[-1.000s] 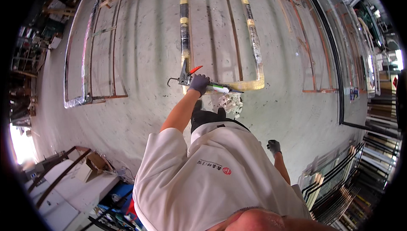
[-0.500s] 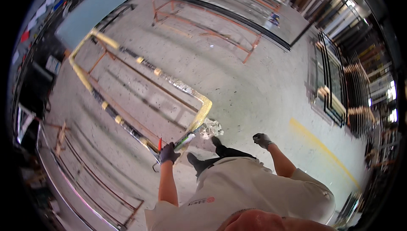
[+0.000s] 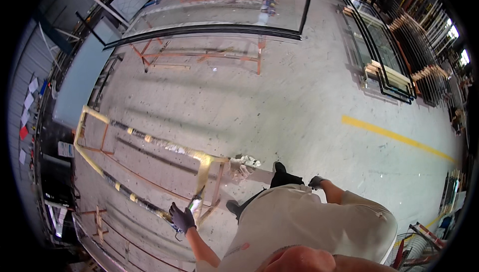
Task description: The person applies sealant along the edges of a long, black, curved frame using a caulking gun. They then use their gloved fingers to smooth the bead of sealant along the frame's length.
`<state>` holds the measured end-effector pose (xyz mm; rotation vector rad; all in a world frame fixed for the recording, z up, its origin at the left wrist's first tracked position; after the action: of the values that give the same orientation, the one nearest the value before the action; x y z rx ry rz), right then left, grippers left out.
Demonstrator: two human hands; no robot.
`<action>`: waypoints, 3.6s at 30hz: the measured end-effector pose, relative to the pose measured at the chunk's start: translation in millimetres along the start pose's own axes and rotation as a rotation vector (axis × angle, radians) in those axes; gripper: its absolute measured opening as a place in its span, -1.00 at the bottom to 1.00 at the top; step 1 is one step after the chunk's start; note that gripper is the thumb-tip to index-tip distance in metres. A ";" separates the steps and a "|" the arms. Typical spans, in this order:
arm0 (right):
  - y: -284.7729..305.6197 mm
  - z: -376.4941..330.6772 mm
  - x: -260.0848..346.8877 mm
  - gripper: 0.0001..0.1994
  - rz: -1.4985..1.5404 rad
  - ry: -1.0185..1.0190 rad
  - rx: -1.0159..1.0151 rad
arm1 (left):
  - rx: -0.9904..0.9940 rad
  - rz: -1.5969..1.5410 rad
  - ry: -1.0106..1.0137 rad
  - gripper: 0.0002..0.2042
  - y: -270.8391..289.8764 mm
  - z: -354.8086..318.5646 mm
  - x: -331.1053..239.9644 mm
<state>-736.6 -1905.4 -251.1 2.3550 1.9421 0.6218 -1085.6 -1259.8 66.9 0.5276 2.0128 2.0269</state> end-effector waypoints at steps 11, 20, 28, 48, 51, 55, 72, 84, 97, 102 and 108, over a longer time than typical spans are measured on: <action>353.7 -2.5 10.9 -0.70 0.190 0.183 -0.656 | 0.065 -0.323 -0.670 -0.71 -12.9 -0.5 -433.1; 344.3 75.1 -15.1 -0.77 0.690 0.063 -0.538 | 0.936 0.252 -0.730 -0.40 -254.7 94.1 -489.2; 393.6 66.8 -65.1 -0.86 1.027 -0.224 -0.552 | 0.796 0.051 -0.824 -0.50 -260.8 258.0 -718.8; 1032.5 78.1 477.2 -0.12 0.830 0.893 -0.781 | 0.002 -0.001 -1.125 -0.24 65.2 580.3 -1160.8; 1030.8 84.6 488.2 -0.20 0.854 0.794 -0.751 | -0.023 0.072 -1.158 -0.25 51.0 635.1 -1182.0; 1023.1 89.9 494.5 -0.36 0.796 0.769 -0.831 | 0.020 0.237 -1.365 -0.30 13.4 687.4 -1203.4; 693.6 185.7 531.1 -0.50 0.724 -0.191 -0.213 | 0.178 0.426 -1.664 -0.51 -16.7 707.2 -1218.8; 693.3 268.9 390.4 -0.76 1.148 -0.095 -1.037 | -0.012 0.701 -1.734 -0.51 -35.8 691.9 -1220.7; 919.4 107.5 398.5 -0.86 1.230 0.322 -1.536 | 0.038 0.768 -1.814 -0.51 -70.4 728.0 -1211.5; 909.8 103.3 407.0 -0.80 1.272 0.362 -1.547 | 0.078 0.673 -1.763 -0.50 -76.3 713.9 -1206.3; 965.0 49.6 470.4 -0.13 1.051 0.816 -1.187 | 0.107 0.711 -1.737 -0.53 -58.7 698.1 -1227.1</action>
<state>250.8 -1662.9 96.8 2.0343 -0.1604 2.1563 310.4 -1127.8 -107.1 2.1596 0.7572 0.7169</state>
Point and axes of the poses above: each hand's wrist, its own z-axis towards the middle knuckle, its own y-axis out of the back of the hand, x = y × z, the point moved 9 cm from there along z, towards the middle knuckle, and after that the axes turned 11 degrees about z, right-handed, at the moved point
